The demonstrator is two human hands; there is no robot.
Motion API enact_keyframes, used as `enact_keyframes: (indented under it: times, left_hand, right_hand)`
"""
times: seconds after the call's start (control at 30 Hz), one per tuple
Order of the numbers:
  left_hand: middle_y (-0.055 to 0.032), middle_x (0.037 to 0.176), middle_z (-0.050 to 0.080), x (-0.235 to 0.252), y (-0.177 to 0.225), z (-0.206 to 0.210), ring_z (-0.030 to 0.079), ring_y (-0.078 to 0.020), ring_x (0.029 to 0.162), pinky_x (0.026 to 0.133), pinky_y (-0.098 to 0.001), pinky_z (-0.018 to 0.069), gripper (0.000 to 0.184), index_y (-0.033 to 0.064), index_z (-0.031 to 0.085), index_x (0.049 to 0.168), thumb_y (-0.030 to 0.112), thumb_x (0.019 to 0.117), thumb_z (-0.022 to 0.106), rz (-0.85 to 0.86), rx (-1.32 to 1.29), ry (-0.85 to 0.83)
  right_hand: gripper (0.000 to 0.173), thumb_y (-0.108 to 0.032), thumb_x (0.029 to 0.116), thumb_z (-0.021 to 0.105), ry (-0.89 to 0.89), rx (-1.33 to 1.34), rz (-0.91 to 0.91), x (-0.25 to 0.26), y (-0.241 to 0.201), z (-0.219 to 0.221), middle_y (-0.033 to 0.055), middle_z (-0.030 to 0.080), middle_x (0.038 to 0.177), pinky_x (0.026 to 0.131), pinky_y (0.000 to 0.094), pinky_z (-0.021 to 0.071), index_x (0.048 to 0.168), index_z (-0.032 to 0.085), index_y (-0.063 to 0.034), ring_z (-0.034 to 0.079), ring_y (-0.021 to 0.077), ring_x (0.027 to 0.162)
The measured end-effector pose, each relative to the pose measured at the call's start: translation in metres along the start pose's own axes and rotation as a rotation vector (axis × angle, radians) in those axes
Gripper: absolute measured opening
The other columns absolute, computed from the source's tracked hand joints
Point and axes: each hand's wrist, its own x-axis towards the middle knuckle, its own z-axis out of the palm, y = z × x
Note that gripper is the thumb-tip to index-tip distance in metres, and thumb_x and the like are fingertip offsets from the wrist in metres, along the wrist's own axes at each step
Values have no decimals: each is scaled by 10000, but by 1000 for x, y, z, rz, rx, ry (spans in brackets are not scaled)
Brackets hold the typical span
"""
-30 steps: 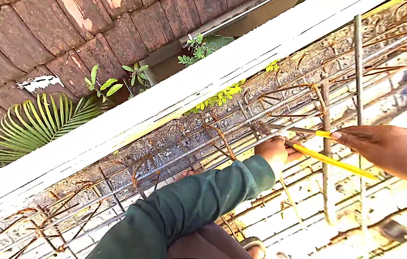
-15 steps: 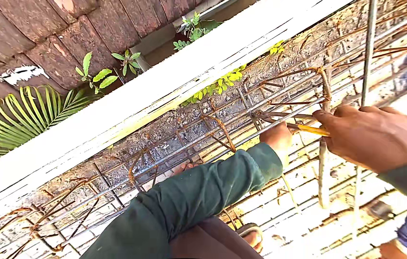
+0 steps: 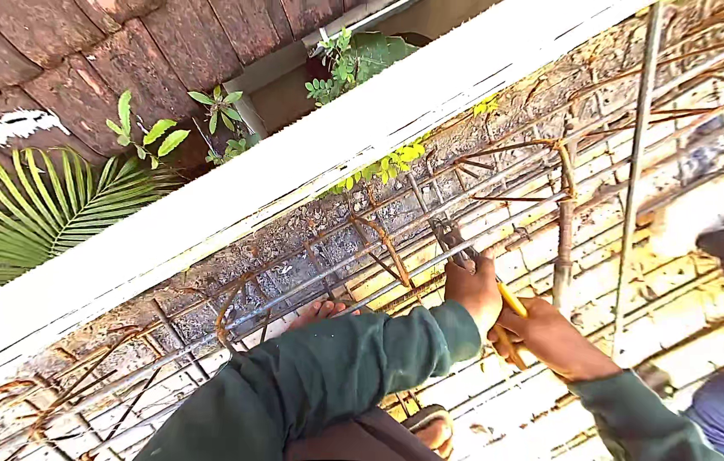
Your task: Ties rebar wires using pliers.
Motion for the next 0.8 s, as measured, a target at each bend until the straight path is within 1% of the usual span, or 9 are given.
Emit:
enact_keyframes:
  times: [0.1,0.2,0.33,0.4,0.47,0.53,0.6,0.7,0.8]
  left_hand:
    - [-188,1031,633,1,2,2,630,-272,903,801,-460,523,547,9,545,1259,497,1101,354,17,-7,16]
    - [-189,1025,648,-10,19,4,639,-271,908,784,-470,523,640,1,600,1174,579,1074,344,-20,2,42]
    - [-173,1119,679,-15,20,3,658,-251,953,823,-453,533,645,18,600,1234,591,1070,353,-21,-79,1]
    - [-153,1188,677,-18,19,4,661,-238,997,853,-444,524,599,45,544,1310,558,1087,329,43,-116,-30]
    - [-181,1366,603,-25,16,2,607,-306,1192,983,-531,487,621,57,476,1432,548,1095,300,103,-129,-95]
    - [-197,1453,537,-24,11,0,551,-339,1300,1054,-565,459,679,67,456,1488,582,1084,275,161,-119,-147]
    - [-195,1404,573,-17,7,-2,588,-311,1236,1020,-519,487,671,59,449,1461,587,1079,293,185,-128,-145]
    - [-179,1244,649,-4,-6,-5,645,-259,1035,892,-440,524,604,48,394,1469,508,1079,432,120,-109,-74]
    - [-195,1121,657,17,-23,-9,654,-266,934,839,-438,542,571,32,389,1448,420,1060,547,66,-11,-45]
  right_hand:
    - [362,-259,917,746,189,-457,-193,-14,-10,-8,89,698,818,572,464,578,1221,637,-96,683,242,646]
    - [779,-238,778,881,497,-1047,-446,-45,-26,10,271,651,1162,696,673,529,1431,519,-17,669,484,960]
    - [598,5,846,735,728,-1493,-578,-43,-27,19,296,635,1089,606,568,525,1402,524,74,666,496,907]
    - [556,8,811,758,631,-1409,-578,-48,-49,3,287,665,1034,589,597,542,1343,598,47,680,501,845]
    - [460,-85,799,785,488,-1326,-441,-60,-84,-4,215,688,920,577,606,539,1246,684,-44,692,449,785]
    - [205,-139,861,749,325,-1180,-223,-69,-116,-3,137,682,786,592,566,526,1064,737,-112,679,352,726]
    - [72,-115,978,654,130,-855,-5,-67,-122,-2,91,684,732,546,430,550,976,720,-86,658,229,599]
    - [241,-10,992,501,-42,-79,43,-40,-46,-1,102,715,746,462,314,563,1160,674,10,649,175,503]
    - [245,-58,909,490,-67,285,-51,-5,33,16,87,729,731,494,331,591,1048,680,11,680,184,536]
